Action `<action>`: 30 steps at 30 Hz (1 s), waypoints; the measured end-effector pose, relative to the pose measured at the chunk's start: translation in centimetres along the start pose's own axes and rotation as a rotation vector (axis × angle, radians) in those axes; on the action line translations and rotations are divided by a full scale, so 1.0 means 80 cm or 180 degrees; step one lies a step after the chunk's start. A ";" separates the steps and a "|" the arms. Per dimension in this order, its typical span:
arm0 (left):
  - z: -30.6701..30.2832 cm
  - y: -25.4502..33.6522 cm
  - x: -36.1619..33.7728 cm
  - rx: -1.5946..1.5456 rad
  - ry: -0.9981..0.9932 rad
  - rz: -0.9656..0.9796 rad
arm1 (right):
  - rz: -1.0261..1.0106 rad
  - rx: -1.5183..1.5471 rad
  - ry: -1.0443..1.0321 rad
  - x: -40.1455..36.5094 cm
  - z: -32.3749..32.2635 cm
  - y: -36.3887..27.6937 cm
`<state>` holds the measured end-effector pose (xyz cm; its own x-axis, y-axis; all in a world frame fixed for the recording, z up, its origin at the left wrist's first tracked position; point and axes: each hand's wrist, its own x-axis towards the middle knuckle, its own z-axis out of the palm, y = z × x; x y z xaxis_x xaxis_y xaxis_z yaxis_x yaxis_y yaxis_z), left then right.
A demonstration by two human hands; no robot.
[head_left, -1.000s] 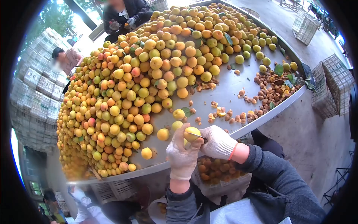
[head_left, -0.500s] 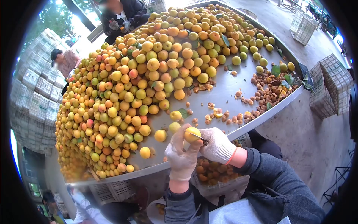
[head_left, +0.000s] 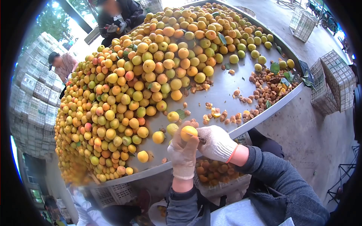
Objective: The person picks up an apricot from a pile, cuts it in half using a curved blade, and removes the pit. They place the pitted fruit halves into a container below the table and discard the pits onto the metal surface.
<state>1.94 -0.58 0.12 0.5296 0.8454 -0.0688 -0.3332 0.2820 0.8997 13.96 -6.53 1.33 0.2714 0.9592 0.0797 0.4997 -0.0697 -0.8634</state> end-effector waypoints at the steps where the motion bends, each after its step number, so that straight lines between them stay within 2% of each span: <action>1: 0.004 0.005 -0.003 -0.0007 0.0008 -0.0008 | 0.0008 -0.0003 -0.0010 -0.001 0.000 0.000; 3: 0.010 0.015 -0.005 0.0875 -0.0091 0.0547 | 0.0039 -0.0159 -0.0087 0.000 -0.003 -0.002; 4: 0.010 0.015 -0.003 0.0873 -0.0093 0.0536 | 0.0050 -0.0159 -0.0087 0.001 -0.007 -0.003; 6: 0.009 0.015 -0.001 0.2177 -0.0257 0.1237 | 0.0120 0.0241 -0.0638 0.004 -0.016 -0.005; 7: 0.010 0.014 -0.001 0.2177 -0.0260 0.1233 | 0.0124 0.0242 -0.0636 0.004 -0.014 -0.003; 9: 0.013 0.011 -0.004 0.0730 -0.0038 0.0614 | 0.0285 0.0321 -0.0549 0.005 -0.008 0.000; 10: 0.009 0.010 -0.002 0.0732 -0.0030 0.0626 | 0.0272 0.0321 -0.0555 0.005 -0.004 0.001; 12: 0.000 0.009 0.002 -0.0211 -0.0143 0.0107 | 0.0058 0.0157 -0.0191 0.005 0.001 0.003; 16: 0.004 0.018 -0.008 0.0139 -0.0022 -0.0016 | 0.0118 -0.0115 -0.0324 0.000 -0.004 -0.004; 18: 0.006 0.025 -0.011 0.1340 -0.0099 0.0443 | 0.0171 -0.0116 -0.0608 0.002 -0.011 -0.008; 19: 0.003 0.026 -0.010 0.1338 -0.0100 0.0427 | 0.0187 -0.0112 -0.0612 0.005 -0.014 -0.004; 21: -0.001 0.030 -0.004 0.2982 -0.0322 0.1313 | 0.0318 0.0535 -0.1432 0.013 -0.019 0.006; 22: -0.001 0.029 -0.005 0.2978 -0.0334 0.1309 | 0.0327 0.0536 -0.1424 0.013 -0.017 0.010; 24: 0.001 0.027 -0.006 0.2220 -0.0118 0.0722 | 0.0363 0.0903 -0.1415 0.015 -0.013 0.013; 25: 0.005 0.025 -0.006 0.2227 -0.0106 0.0735 | 0.0346 0.0903 -0.1423 0.013 -0.010 0.008; 27: 0.011 0.021 -0.004 0.0277 0.0392 0.0027 | 0.0205 0.0186 -0.0410 0.003 0.004 -0.003; 28: 0.006 0.015 -0.002 0.0289 0.0382 0.0023 | 0.0165 0.0086 -0.0325 0.000 0.012 0.003; 30: 0.000 0.002 0.001 0.0800 0.0223 0.0611 | 0.0162 -0.0028 -0.0255 -0.001 0.009 -0.004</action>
<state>1.95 -0.48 0.27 0.4180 0.9039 0.0908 -0.2142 0.0009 0.9768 13.22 -6.36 1.24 0.2302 0.9731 -0.0045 0.4941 -0.1209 -0.8609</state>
